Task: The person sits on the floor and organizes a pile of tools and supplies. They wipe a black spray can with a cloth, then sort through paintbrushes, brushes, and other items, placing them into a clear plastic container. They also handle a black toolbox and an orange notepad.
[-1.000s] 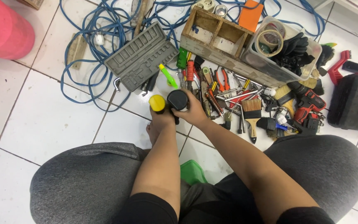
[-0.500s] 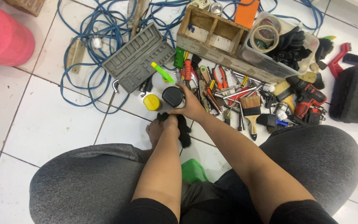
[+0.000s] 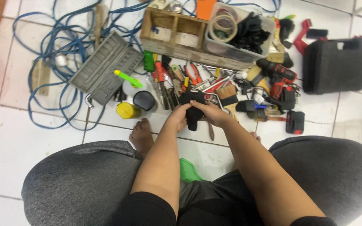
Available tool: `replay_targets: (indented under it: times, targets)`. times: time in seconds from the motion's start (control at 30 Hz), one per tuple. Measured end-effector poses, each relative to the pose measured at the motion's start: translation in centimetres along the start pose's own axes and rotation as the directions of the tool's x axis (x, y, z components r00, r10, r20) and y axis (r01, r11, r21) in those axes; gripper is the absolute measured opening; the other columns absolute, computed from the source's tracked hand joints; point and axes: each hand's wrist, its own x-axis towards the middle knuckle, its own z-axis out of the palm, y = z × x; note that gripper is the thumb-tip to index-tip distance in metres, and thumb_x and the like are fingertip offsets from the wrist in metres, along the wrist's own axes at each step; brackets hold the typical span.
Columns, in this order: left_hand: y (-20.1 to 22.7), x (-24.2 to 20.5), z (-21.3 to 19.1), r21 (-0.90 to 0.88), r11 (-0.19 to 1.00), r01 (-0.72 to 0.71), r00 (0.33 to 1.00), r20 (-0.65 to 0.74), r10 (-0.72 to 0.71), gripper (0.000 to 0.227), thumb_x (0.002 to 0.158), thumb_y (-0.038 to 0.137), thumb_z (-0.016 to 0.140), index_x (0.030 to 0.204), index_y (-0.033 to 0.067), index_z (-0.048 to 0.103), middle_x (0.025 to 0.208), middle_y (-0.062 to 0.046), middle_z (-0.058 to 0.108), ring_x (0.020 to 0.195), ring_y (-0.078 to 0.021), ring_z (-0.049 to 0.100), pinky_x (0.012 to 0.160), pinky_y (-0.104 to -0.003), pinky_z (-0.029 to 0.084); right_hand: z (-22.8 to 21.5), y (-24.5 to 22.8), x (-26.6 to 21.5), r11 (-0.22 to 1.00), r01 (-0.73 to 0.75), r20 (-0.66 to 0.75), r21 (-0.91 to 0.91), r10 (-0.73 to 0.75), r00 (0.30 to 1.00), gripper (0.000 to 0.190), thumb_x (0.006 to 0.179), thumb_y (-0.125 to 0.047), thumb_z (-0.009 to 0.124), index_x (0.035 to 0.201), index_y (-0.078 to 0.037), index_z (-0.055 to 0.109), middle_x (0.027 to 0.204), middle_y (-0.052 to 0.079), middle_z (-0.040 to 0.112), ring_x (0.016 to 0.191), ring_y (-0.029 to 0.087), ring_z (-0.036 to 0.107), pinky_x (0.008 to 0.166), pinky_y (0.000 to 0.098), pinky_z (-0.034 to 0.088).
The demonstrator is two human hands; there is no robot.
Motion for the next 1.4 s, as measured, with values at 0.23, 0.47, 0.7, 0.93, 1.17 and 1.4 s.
replay_targets:
  times: [0.23, 0.47, 0.7, 0.93, 1.17, 1.4]
  targets:
    - [-6.5, 11.1, 1.2, 0.492, 0.821, -0.291, 0.946, 0.019, 0.324, 0.075, 0.079, 0.039, 0.088, 0.14, 0.0068, 0.057, 0.143, -0.017, 0.057, 0.136, -0.0352, 0.05, 0.107, -0.053, 0.046, -9.8, 11.3, 10.4, 0.976, 0.22, -0.218, 0.006, -0.213, 0.952, 0.057, 0.087, -0.044, 0.083, 0.122, -0.001, 0.069, 0.127, 0.023, 0.061, 0.127, 0.033, 0.056, 0.107, 0.0439, 0.046]
    - [-6.8, 9.6, 4.6, 0.655, 0.669, -0.35, 0.92, 0.105, 0.378, 0.062, 0.07, 0.035, 0.091, 0.117, 0.0019, 0.068, 0.109, -0.015, 0.072, 0.106, -0.0269, 0.068, 0.081, -0.039, 0.059, -9.6, 7.2, 1.1, 0.96, 0.248, -0.35, 0.13, -0.189, 0.918, 0.052, 0.093, -0.04, 0.074, 0.133, -0.008, 0.064, 0.139, 0.021, 0.058, 0.14, 0.037, 0.044, 0.115, 0.0551, 0.033]
    - [-8.9, 12.5, 2.2, 0.76, 0.593, -0.266, 0.934, 0.051, 0.354, 0.056, 0.077, 0.043, 0.087, 0.111, 0.009, 0.06, 0.089, -0.002, 0.057, 0.091, -0.0206, 0.063, 0.075, -0.034, 0.053, -11.5, 9.1, 2.8, 0.899, 0.349, -0.402, 0.266, -0.226, 0.887, 0.046, 0.107, -0.026, 0.051, 0.144, 0.002, 0.048, 0.144, 0.03, 0.05, 0.136, 0.042, 0.047, 0.111, 0.0549, 0.043]
    - [-17.1, 13.5, 0.9, 0.977, -0.11, -0.182, 0.929, 0.134, -0.344, 0.034, 0.079, 0.032, 0.076, 0.107, 0.0132, 0.076, 0.095, -0.013, 0.077, 0.09, -0.0292, 0.075, 0.081, -0.043, 0.06, -12.8, 11.9, 8.5, 0.929, 0.287, -0.393, 0.232, -0.18, 0.902, 0.049, 0.11, -0.032, 0.046, 0.149, -0.003, 0.043, 0.148, 0.028, 0.047, 0.14, 0.04, 0.041, 0.114, 0.0552, 0.039]
    - [-21.6, 10.8, 1.8, 0.969, -0.238, -0.063, 0.579, -0.158, -0.8, 0.053, 0.096, 0.035, 0.063, 0.141, 0.0085, 0.052, 0.142, -0.017, 0.053, 0.135, -0.0357, 0.047, 0.11, -0.056, 0.04, -9.1, 4.7, 1.1, 0.875, 0.31, -0.366, 0.373, -0.168, 0.915, 0.056, 0.11, -0.032, 0.04, 0.155, -0.002, 0.03, 0.156, 0.029, 0.036, 0.146, 0.042, 0.033, 0.118, 0.0566, 0.034]
    - [-20.4, 11.7, 1.5, 0.975, -0.212, 0.063, 0.451, -0.218, -0.866, 0.06, 0.101, 0.04, 0.056, 0.15, 0.0088, 0.043, 0.152, -0.017, 0.042, 0.144, -0.0357, 0.037, 0.115, -0.055, 0.036, -8.3, 0.6, 0.1, 0.774, 0.222, -0.296, 0.593, -0.047, 0.954, 0.067, 0.103, -0.034, 0.052, 0.161, -0.019, 0.02, 0.167, 0.016, 0.018, 0.153, 0.035, 0.016, 0.121, 0.0549, 0.022]
